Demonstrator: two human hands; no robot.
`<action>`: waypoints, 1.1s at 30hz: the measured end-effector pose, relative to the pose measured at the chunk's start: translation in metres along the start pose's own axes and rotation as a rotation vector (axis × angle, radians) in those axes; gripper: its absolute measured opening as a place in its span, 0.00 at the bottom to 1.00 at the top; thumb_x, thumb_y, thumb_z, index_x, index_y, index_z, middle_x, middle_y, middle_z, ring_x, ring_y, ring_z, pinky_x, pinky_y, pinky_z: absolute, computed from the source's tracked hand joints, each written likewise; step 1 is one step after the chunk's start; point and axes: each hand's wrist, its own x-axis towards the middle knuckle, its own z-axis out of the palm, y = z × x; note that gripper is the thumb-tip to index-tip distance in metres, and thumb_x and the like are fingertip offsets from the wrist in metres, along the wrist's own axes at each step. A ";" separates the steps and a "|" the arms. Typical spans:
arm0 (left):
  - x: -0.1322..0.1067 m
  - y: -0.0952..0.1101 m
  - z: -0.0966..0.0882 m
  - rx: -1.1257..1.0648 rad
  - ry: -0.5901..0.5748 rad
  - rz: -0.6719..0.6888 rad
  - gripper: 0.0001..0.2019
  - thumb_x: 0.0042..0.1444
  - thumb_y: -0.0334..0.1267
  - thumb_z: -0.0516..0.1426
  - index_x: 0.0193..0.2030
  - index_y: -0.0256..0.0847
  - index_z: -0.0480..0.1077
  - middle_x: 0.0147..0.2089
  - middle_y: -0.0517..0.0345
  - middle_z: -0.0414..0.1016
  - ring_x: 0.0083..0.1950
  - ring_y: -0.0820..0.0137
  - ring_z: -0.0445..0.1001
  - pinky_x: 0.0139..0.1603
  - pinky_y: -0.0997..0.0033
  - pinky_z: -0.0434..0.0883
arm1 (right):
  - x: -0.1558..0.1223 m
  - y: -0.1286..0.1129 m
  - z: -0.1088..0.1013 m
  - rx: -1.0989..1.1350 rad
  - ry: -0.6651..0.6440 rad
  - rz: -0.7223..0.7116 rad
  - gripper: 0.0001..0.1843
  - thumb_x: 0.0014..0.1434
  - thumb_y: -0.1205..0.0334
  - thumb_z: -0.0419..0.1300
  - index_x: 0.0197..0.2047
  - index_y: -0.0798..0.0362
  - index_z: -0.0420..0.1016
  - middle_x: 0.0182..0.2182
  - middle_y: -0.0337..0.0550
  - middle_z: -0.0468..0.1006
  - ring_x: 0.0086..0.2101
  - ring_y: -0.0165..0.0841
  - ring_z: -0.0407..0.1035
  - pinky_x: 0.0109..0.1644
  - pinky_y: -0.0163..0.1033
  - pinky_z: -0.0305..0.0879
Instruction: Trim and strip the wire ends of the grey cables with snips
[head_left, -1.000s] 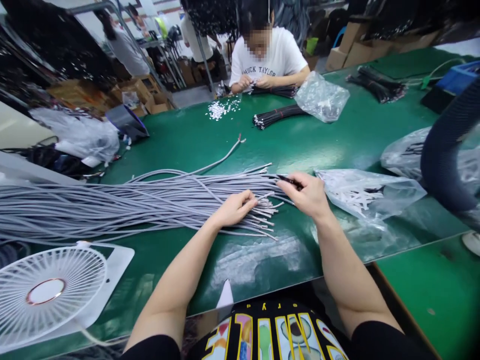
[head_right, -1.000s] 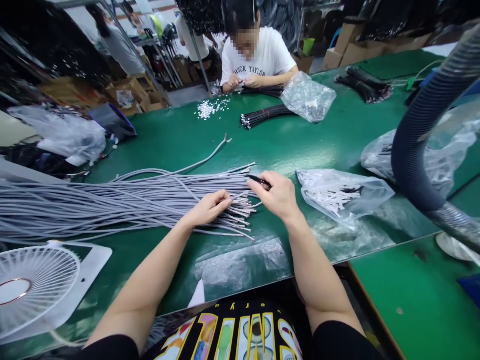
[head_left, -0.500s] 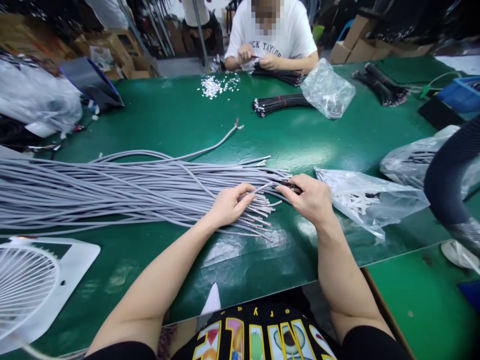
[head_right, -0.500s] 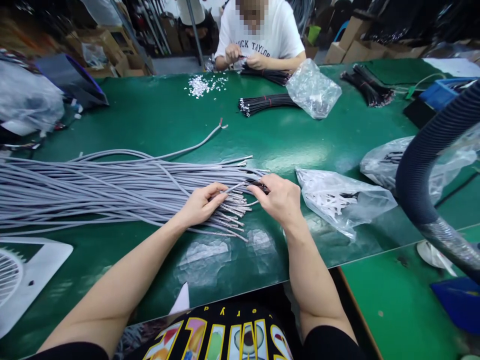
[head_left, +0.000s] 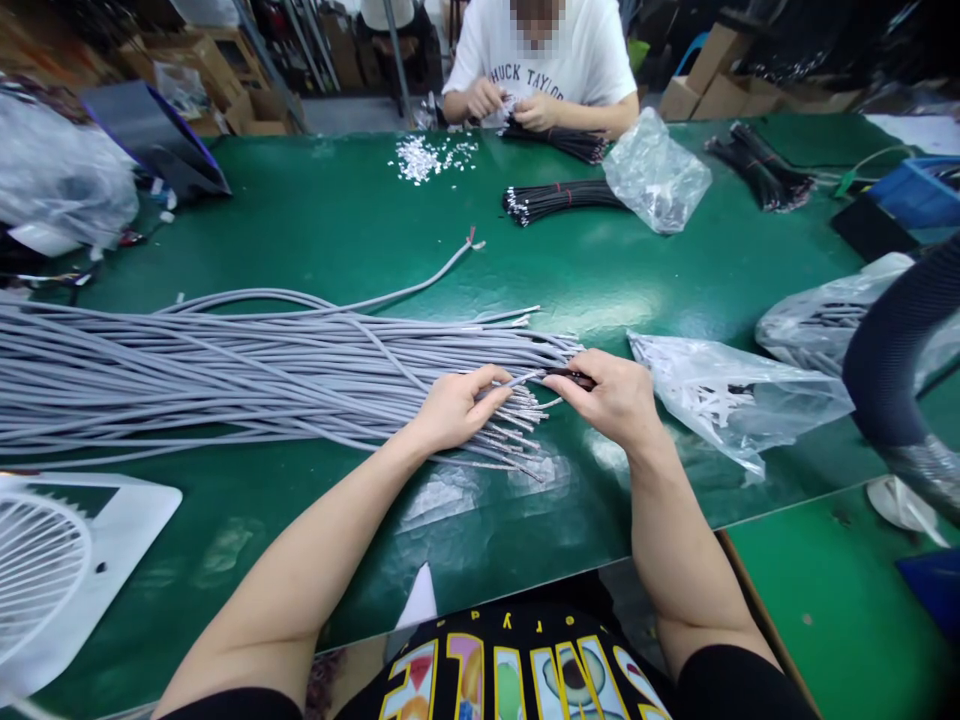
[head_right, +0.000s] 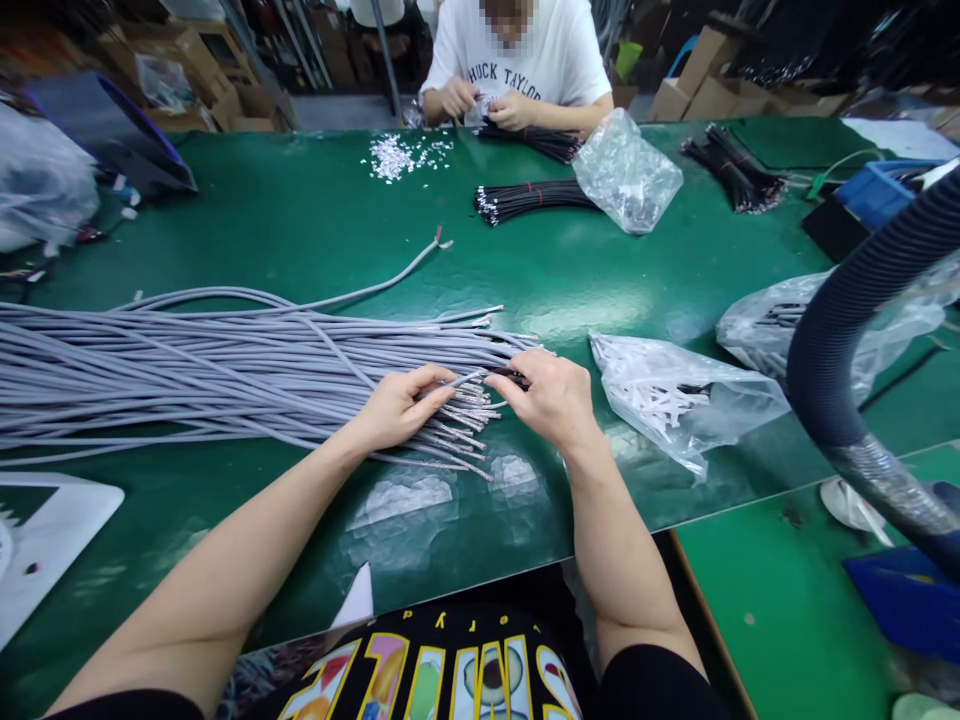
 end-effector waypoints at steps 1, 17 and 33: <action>0.000 0.000 0.000 0.003 0.000 0.000 0.14 0.61 0.45 0.50 0.44 0.40 0.72 0.24 0.64 0.68 0.23 0.76 0.61 0.29 0.76 0.57 | 0.000 -0.001 0.000 0.021 -0.006 0.003 0.17 0.57 0.48 0.59 0.27 0.53 0.76 0.25 0.40 0.75 0.26 0.29 0.66 0.30 0.34 0.53; 0.003 -0.003 0.003 -0.213 0.068 -0.050 0.18 0.61 0.47 0.51 0.47 0.38 0.73 0.31 0.59 0.74 0.29 0.73 0.66 0.33 0.75 0.61 | 0.006 -0.002 0.008 0.396 0.046 0.185 0.17 0.54 0.52 0.61 0.21 0.53 0.66 0.18 0.34 0.62 0.22 0.26 0.56 0.28 0.34 0.50; 0.004 -0.004 0.009 -0.212 0.145 -0.057 0.17 0.62 0.47 0.50 0.46 0.39 0.73 0.23 0.63 0.67 0.23 0.75 0.59 0.27 0.75 0.56 | 0.005 -0.014 0.024 0.411 0.035 0.200 0.16 0.57 0.51 0.58 0.23 0.52 0.65 0.19 0.34 0.63 0.22 0.27 0.56 0.28 0.34 0.50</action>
